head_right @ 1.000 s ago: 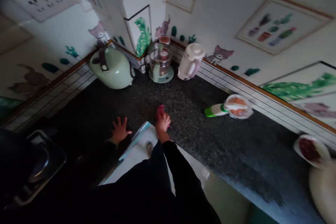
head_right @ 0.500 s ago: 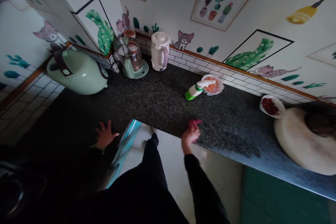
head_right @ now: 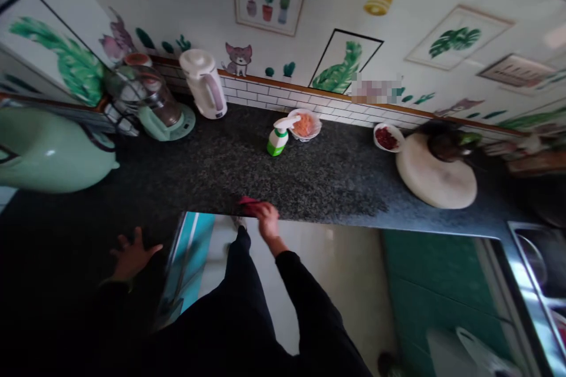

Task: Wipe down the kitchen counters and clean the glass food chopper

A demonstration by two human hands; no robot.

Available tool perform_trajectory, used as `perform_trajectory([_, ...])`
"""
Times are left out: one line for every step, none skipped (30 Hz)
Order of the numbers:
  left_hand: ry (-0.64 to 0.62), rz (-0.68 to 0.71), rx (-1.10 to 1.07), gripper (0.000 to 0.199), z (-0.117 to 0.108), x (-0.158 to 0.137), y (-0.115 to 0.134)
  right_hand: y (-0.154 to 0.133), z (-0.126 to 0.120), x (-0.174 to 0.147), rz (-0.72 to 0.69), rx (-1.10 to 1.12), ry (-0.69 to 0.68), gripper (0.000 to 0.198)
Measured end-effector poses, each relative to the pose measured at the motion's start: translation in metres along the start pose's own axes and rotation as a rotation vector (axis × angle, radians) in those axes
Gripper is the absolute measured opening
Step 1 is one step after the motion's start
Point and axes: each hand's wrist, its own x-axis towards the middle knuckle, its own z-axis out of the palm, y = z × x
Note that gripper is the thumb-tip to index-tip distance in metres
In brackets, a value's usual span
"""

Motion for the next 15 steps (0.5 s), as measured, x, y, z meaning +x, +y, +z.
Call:
perform_trajectory([0.003, 0.011, -0.013, 0.107, 0.002, 0.002, -0.002, 0.029, -0.03, -0.018, 0.061, -0.056, 0.102, 0.033])
perform_trajectory([0.002, 0.017, -0.024, 0.107, 0.003, 0.005, -0.004, 0.055, -0.056, -0.033, 0.126, -0.117, 0.203, 0.033])
perform_trajectory([0.001, 0.021, -0.031, 0.107, 0.004, 0.007, -0.005, 0.075, -0.077, -0.045, 0.201, -0.168, 0.285, 0.033])
perform_trajectory([-0.003, 0.02, -0.033, 0.106, 0.005, 0.009, -0.007, 0.09, -0.09, -0.052, 0.277, -0.21, 0.364, 0.033])
perform_trajectory([-0.008, 0.018, -0.032, 0.107, 0.006, 0.012, -0.008, 0.097, -0.095, -0.054, 0.359, -0.238, 0.434, 0.034])
perform_trajectory([-0.01, 0.019, -0.028, 0.108, 0.007, 0.014, -0.009, 0.098, -0.093, -0.052, 0.438, -0.248, 0.494, 0.036])
perform_trajectory([-0.017, 0.021, -0.022, 0.109, 0.008, 0.017, -0.01, 0.093, -0.084, -0.047, 0.498, -0.238, 0.532, 0.037])
perform_trajectory([-0.017, 0.014, -0.015, 0.11, 0.009, 0.02, -0.011, 0.083, -0.07, -0.04, 0.529, -0.209, 0.539, 0.04])
perform_trajectory([-0.013, 0.009, -0.005, 0.11, 0.01, 0.023, -0.011, 0.07, -0.054, -0.032, 0.536, -0.171, 0.521, 0.042])
perform_trajectory([-0.003, -0.001, 0.01, 0.109, 0.011, 0.025, -0.012, 0.057, -0.036, -0.023, 0.499, -0.124, 0.458, 0.045])
perform_trajectory([0.009, -0.005, 0.033, 0.108, 0.011, 0.028, -0.012, 0.043, -0.021, -0.016, 0.456, -0.086, 0.394, 0.047])
perform_trajectory([0.014, 0.002, 0.069, 0.107, 0.011, 0.03, -0.013, 0.032, -0.008, -0.01, 0.422, -0.063, 0.35, 0.047])
perform_trajectory([0.024, 0.012, 0.123, 0.105, 0.01, 0.032, -0.013, 0.023, 0.001, -0.005, 0.393, -0.049, 0.317, 0.048])
perform_trajectory([0.044, 0.023, 0.199, 0.101, 0.009, 0.034, -0.014, 0.018, 0.005, -0.003, 0.373, -0.044, 0.299, 0.048])
perform_trajectory([0.072, 0.029, 0.286, 0.095, 0.008, 0.036, -0.014, 0.015, 0.006, -0.002, 0.352, -0.041, 0.285, 0.048])
